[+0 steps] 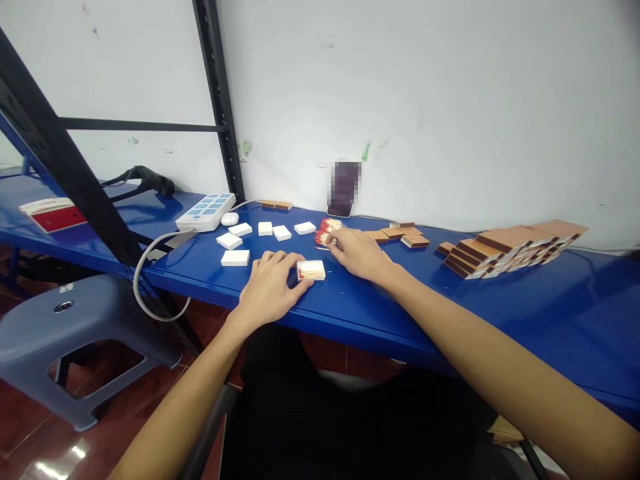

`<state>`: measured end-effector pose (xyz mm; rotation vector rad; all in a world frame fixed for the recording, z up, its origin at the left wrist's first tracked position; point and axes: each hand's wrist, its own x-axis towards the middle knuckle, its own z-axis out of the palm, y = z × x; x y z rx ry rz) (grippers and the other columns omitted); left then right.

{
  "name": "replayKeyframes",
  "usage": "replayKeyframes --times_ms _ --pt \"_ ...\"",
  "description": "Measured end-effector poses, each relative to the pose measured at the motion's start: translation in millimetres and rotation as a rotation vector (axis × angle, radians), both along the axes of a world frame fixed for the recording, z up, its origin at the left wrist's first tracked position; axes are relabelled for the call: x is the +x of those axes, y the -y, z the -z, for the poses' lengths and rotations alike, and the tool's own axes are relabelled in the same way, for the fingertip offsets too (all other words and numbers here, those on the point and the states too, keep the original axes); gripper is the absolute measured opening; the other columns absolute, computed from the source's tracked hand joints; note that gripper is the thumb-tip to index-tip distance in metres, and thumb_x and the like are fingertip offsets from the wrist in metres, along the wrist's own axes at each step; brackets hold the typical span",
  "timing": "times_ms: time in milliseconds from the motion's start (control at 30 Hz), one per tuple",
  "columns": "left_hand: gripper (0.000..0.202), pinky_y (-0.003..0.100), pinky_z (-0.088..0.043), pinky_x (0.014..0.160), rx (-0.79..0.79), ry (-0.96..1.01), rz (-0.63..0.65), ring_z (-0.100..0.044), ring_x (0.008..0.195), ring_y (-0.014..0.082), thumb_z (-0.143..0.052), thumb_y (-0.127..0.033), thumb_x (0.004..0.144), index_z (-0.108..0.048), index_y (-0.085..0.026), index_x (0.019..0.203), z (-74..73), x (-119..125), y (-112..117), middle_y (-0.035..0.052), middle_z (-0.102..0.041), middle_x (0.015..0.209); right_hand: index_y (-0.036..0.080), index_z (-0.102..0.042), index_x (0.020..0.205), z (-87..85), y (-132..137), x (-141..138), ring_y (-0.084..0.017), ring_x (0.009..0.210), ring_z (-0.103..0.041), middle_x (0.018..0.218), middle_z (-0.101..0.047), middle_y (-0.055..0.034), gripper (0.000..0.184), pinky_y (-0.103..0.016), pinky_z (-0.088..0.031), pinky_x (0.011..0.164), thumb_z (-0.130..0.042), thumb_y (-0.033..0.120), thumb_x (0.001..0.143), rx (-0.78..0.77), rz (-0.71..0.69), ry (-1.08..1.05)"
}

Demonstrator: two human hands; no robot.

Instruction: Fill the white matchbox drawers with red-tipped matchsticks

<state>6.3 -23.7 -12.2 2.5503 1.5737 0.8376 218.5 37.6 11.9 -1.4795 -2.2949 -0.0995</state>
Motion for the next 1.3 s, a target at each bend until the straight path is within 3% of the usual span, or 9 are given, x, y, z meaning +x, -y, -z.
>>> replayKeyframes --times_ms 300,467,633,900,1133,1300 --pt "0.037 0.045 -0.041 0.093 -0.014 0.008 0.003 -0.052 0.106 0.0287 -0.059 -0.046 0.092 -0.061 -0.024 0.122 -0.5 0.4 0.2 0.0058 -0.066 0.112 0.018 -0.065 0.093 7.5 -14.1 4.0 -0.024 0.091 -0.064 0.101 -0.072 -0.0102 0.018 -0.032 -0.039 0.073 -0.048 0.024 0.097 -0.11 0.072 0.053" --pt "0.037 0.045 -0.041 0.092 -0.004 0.007 0.005 -0.052 0.106 0.0285 -0.058 -0.046 0.092 -0.061 -0.025 0.122 -0.5 0.2 0.3 0.006 -0.066 0.111 0.019 -0.067 0.094 10.3 -15.1 3.6 -0.021 0.085 -0.062 0.095 -0.071 -0.0069 0.018 -0.03 -0.038 0.07 -0.049 0.016 0.093 -0.12 -0.003 -0.026" --pt "0.037 0.044 -0.041 0.091 -0.005 0.003 0.005 -0.052 0.105 0.0286 -0.058 -0.047 0.092 -0.061 -0.025 0.122 0.0 -0.2 -0.2 0.0063 -0.066 0.111 0.019 -0.067 0.094 10.6 -15.5 1.8 -0.019 0.082 -0.06 0.092 -0.07 -0.0057 0.017 -0.029 -0.038 0.07 -0.05 0.02 0.095 -0.135 -0.023 -0.071" --pt "0.038 0.045 -0.04 0.092 -0.007 -0.004 -0.008 -0.052 0.107 0.0294 -0.056 -0.049 0.093 -0.061 -0.024 0.122 -0.1 -0.1 0.0 0.0062 -0.066 0.113 0.019 -0.056 0.088 18.9 -23.3 6.5 -0.02 0.09 -0.059 0.097 -0.067 -0.0074 0.015 -0.031 -0.04 0.079 -0.044 0.017 0.096 -0.138 -0.11 -0.037" --pt "0.039 0.047 -0.039 0.094 -0.002 0.001 -0.069 -0.051 0.107 0.0304 -0.055 -0.05 0.093 -0.063 -0.023 0.121 0.9 0.3 -1.1 0.0072 -0.065 0.111 0.02 -0.052 0.093 0.4 3.4 2.0 -0.02 0.09 -0.057 0.101 -0.064 -0.0083 0.016 -0.032 -0.041 0.079 -0.039 0.026 0.1 -0.08 -0.266 -0.148" --pt "0.037 0.046 -0.04 0.091 0.0 -0.008 -0.058 -0.052 0.106 0.0303 -0.055 -0.05 0.093 -0.064 -0.023 0.118 2.3 -1.2 -1.8 0.0077 -0.065 0.109 0.02 -0.056 0.092 -2.1 18.6 -7.7 -0.018 0.083 -0.055 0.095 -0.064 -0.0051 0.015 -0.03 -0.039 0.073 -0.044 0.027 0.098 -0.176 -0.384 -0.092"
